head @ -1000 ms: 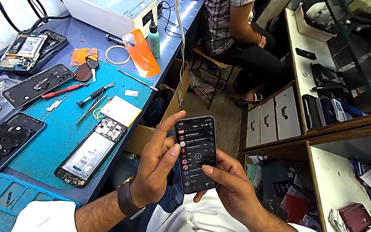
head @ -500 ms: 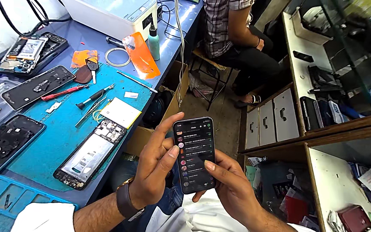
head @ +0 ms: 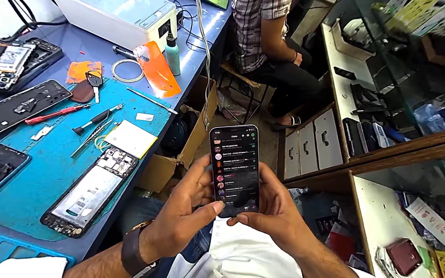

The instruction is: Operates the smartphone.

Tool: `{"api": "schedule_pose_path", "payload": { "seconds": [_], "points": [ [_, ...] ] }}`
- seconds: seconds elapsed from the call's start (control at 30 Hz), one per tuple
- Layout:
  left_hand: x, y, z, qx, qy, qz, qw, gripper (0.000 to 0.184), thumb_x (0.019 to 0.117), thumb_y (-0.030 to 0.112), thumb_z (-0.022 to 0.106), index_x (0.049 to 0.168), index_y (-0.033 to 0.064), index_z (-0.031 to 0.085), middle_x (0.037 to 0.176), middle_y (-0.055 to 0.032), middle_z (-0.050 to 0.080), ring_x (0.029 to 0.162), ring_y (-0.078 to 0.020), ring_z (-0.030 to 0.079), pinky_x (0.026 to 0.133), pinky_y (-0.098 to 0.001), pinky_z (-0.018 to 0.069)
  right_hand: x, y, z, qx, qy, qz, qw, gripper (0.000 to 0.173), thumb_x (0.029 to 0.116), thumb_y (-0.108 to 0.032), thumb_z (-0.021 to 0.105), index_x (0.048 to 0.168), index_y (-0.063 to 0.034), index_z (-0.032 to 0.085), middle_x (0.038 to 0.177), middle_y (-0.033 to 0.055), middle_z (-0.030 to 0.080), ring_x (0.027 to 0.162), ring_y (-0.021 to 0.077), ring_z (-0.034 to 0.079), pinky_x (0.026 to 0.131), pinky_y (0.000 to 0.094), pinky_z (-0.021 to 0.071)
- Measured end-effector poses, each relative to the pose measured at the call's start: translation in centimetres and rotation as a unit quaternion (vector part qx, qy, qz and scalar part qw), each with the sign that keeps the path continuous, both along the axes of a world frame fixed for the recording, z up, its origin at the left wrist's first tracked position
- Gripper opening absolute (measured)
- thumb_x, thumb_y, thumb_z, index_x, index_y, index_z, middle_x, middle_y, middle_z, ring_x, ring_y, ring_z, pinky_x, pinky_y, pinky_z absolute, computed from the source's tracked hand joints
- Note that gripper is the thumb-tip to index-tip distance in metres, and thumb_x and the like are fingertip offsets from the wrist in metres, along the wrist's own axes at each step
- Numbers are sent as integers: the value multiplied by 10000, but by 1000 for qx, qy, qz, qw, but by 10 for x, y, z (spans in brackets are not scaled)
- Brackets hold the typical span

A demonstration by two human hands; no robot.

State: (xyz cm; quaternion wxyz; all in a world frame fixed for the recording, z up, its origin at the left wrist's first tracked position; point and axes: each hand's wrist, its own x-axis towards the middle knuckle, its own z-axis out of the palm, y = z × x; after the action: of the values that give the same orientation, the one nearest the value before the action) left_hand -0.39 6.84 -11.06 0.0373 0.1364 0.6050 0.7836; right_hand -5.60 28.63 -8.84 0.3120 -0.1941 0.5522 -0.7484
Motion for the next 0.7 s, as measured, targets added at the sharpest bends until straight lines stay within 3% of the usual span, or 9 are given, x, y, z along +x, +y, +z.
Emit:
{"api": "schedule_pose_path", "payload": {
  "seconds": [0.17, 0.37, 0.6, 0.7],
  "points": [
    [-1, -1, 1, 43, -16, -34, 998, 781, 900, 52, 546, 1599, 171, 220, 1401, -171, 569, 1209, -330, 635, 967, -458, 582, 1, 0, -1, 23, 21, -14, 999, 846, 806, 145, 690, 1508, -213, 384, 1239, 173, 651, 981, 337, 728, 824, 453, 649],
    [-2, -2, 1, 90, -30, -65, 993, 810, 871, -3, 517, 1590, 201, 205, 1388, -194, 553, 1092, -382, 681, 793, -508, 640, 2, -1, -3, 33, 38, -30, 998, 815, 810, 116, 683, 1504, -192, 388, 1208, 161, 664, 977, 297, 729, 839, 421, 642],
    [-1, -1, 1, 105, -40, -72, 991, 829, 868, -33, 501, 1596, 222, 198, 1389, -201, 552, 1087, -405, 683, 781, -535, 640, 3, -1, -4, 38, 46, -38, 997, 789, 825, 83, 719, 1497, -178, 399, 1213, 154, 664, 983, 291, 727, 846, 413, 642],
    [-1, -1, 1, 102, -45, -71, 991, 831, 872, -32, 505, 1597, 228, 197, 1394, -199, 549, 1075, -402, 687, 769, -522, 644, 5, -3, -3, 45, 39, -51, 997, 762, 834, 104, 699, 1483, -178, 416, 1188, 164, 671, 937, 302, 738, 803, 414, 654]
  ]
}}
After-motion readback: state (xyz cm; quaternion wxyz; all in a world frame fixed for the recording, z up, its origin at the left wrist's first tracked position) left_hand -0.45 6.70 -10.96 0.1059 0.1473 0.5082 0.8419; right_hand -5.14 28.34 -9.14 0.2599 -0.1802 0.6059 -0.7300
